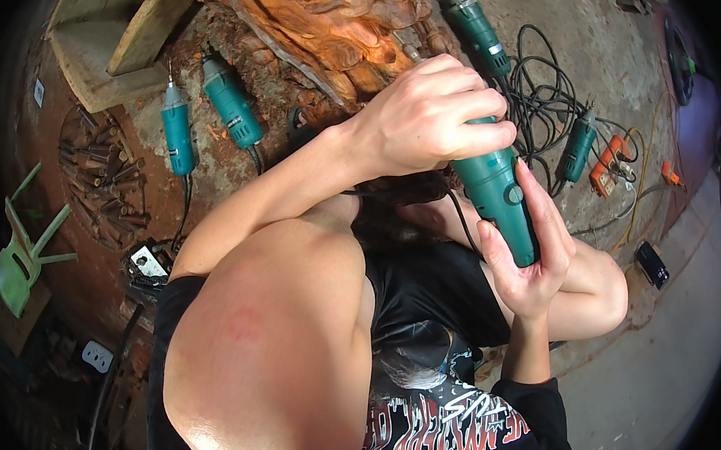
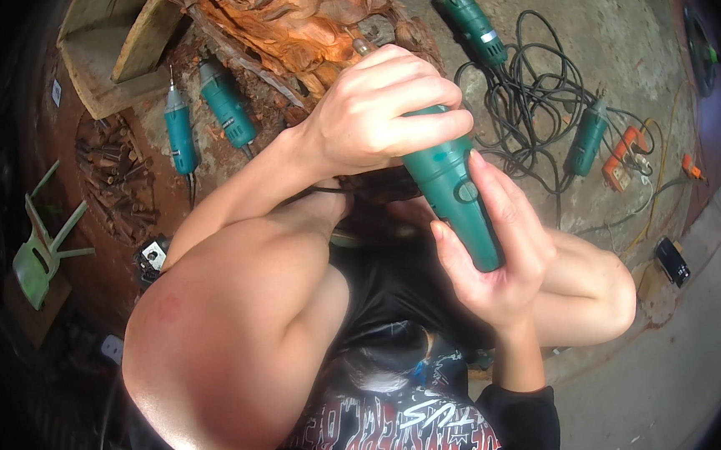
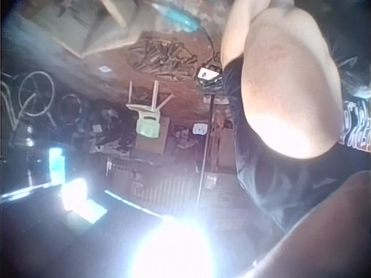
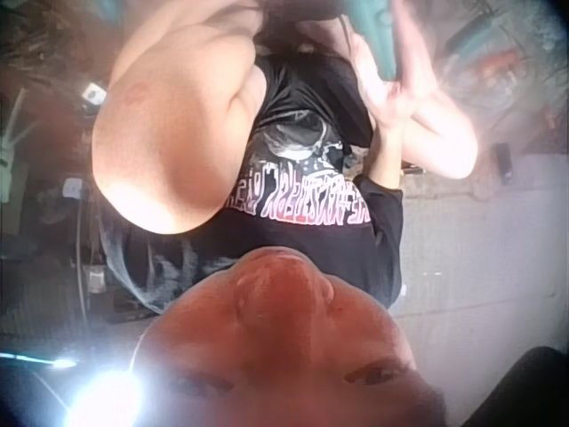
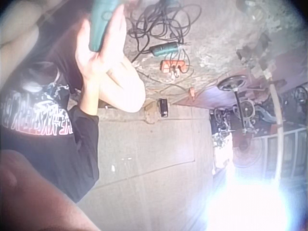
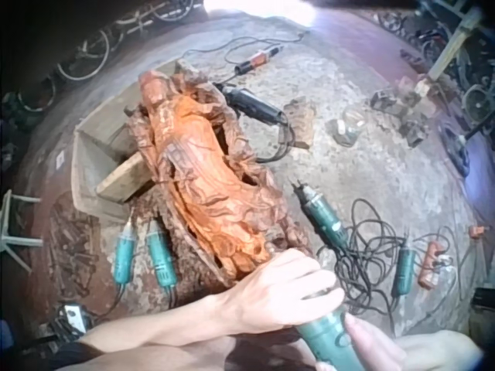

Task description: The person uses a green rotary tool to carve details into a large piece of wood. They adjust the tool and continue carving different sections of the wood sculpture.

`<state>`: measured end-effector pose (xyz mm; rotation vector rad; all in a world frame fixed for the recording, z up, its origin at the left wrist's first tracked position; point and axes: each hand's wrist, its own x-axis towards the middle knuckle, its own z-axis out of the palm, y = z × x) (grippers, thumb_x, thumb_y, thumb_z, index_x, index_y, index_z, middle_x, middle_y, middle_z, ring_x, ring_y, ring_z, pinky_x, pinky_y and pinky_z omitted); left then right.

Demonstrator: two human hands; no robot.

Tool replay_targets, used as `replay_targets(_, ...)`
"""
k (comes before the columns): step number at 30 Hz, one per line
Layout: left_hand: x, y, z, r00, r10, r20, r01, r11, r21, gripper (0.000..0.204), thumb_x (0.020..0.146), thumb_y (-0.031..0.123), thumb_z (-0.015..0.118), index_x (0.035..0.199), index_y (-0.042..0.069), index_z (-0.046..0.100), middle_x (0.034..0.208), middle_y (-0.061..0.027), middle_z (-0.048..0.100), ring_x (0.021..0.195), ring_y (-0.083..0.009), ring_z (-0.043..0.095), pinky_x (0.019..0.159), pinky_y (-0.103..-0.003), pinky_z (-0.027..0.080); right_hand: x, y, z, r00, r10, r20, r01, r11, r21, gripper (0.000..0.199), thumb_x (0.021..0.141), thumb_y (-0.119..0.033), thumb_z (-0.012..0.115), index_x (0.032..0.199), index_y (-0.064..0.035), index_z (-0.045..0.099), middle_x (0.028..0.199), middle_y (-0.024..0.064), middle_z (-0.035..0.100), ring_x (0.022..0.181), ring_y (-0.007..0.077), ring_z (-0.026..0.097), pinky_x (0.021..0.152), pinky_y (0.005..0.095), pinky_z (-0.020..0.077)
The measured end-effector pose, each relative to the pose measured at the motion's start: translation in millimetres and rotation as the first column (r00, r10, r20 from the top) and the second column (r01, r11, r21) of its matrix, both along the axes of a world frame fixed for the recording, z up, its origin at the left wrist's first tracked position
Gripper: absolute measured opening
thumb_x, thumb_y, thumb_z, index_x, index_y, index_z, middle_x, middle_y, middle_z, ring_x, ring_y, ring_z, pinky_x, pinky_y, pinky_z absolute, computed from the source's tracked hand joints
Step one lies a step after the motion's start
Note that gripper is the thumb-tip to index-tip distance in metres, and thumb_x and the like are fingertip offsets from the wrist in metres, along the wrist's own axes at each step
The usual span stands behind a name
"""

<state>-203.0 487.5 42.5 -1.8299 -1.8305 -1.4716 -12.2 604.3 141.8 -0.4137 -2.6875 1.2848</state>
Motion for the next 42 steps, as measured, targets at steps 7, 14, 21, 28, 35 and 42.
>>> replay_targets(7, -2, 1, 3, 0.999, -0.047, 0.005, 0.047, 0.997, -0.056, 0.023, 0.075, 0.018, 0.073, 0.096, 0.009, 0.074, 0.095, -0.0045, 0.07, 0.085, -0.0232, 0.069, 0.077, -0.036, 0.054, 3, -4, 1, 0.999, -0.045, 0.022, 0.045, 0.999, -0.011, 0.063, 0.084, -0.007, 0.079, 0.14, 0.0105, 0.059, 0.137, 0.0271, 0.065, 0.124, 0.0359, 0.066, 0.108, 0.0427, 0.0492)
replay_targets(14, -2, 0, 3, 1.0, -0.011, 0.015, 0.011, 0.999, -0.039, 0.023, 0.075, 0.018, 0.073, 0.096, 0.01, 0.074, 0.094, -0.0043, 0.07, 0.084, -0.0228, 0.069, 0.076, -0.036, 0.054, -4, 1, 0, 1.0, -0.007, -0.027, 0.007, 1.0, 0.004, 0.06, 0.082, -0.005, 0.081, 0.136, 0.0113, 0.061, 0.128, 0.0285, 0.068, 0.116, 0.0394, 0.07, 0.1, 0.0434, 0.0539)
replay_targets(21, -2, 4, 3, 0.996, 0.094, 0.004, -0.094, 0.994, 0.056, 0.021, 0.072, 0.018, 0.073, 0.092, 0.011, 0.074, 0.092, -0.0033, 0.07, 0.081, -0.0218, 0.069, 0.071, -0.035, 0.053, -8, 11, 1, 0.999, 0.049, -0.009, -0.049, 0.999, -0.002, 0.063, 0.081, -0.008, 0.083, 0.138, 0.0089, 0.06, 0.136, 0.0273, 0.067, 0.124, 0.0365, 0.067, 0.107, 0.0435, 0.0496)
replay_targets(28, -3, 4, 5, 0.989, 0.146, -0.003, -0.145, 0.987, 0.068, 0.02, 0.073, 0.019, 0.072, 0.092, 0.011, 0.074, 0.093, -0.0035, 0.07, 0.082, -0.0215, 0.068, 0.071, -0.034, 0.051, -14, 13, -6, 0.996, 0.059, -0.074, -0.056, 0.997, 0.046, 0.061, 0.08, -0.011, 0.083, 0.135, 0.0062, 0.064, 0.127, 0.0284, 0.069, 0.114, 0.041, 0.071, 0.097, 0.0439, 0.0557)
replay_targets(35, -3, 5, 6, 0.984, 0.176, 0.009, -0.176, 0.983, 0.053, 0.019, 0.072, 0.019, 0.072, 0.09, 0.012, 0.074, 0.091, -0.0028, 0.069, 0.083, -0.0209, 0.068, 0.072, -0.034, 0.052, -18, 15, -7, 0.996, 0.058, -0.072, -0.056, 0.998, 0.029, 0.062, 0.079, -0.011, 0.084, 0.136, 0.0054, 0.064, 0.127, 0.0277, 0.069, 0.114, 0.0402, 0.071, 0.097, 0.0432, 0.0562)
replay_targets(42, -3, 6, 6, 0.979, 0.203, 0.016, -0.203, 0.978, 0.052, 0.019, 0.072, 0.018, 0.072, 0.089, 0.011, 0.075, 0.091, -0.0027, 0.069, 0.083, -0.021, 0.069, 0.073, -0.034, 0.052, -21, 19, -4, 0.997, 0.058, -0.047, -0.058, 0.998, 0.008, 0.063, 0.078, -0.01, 0.084, 0.135, 0.0055, 0.065, 0.127, 0.0273, 0.069, 0.115, 0.0399, 0.071, 0.098, 0.0435, 0.0558)
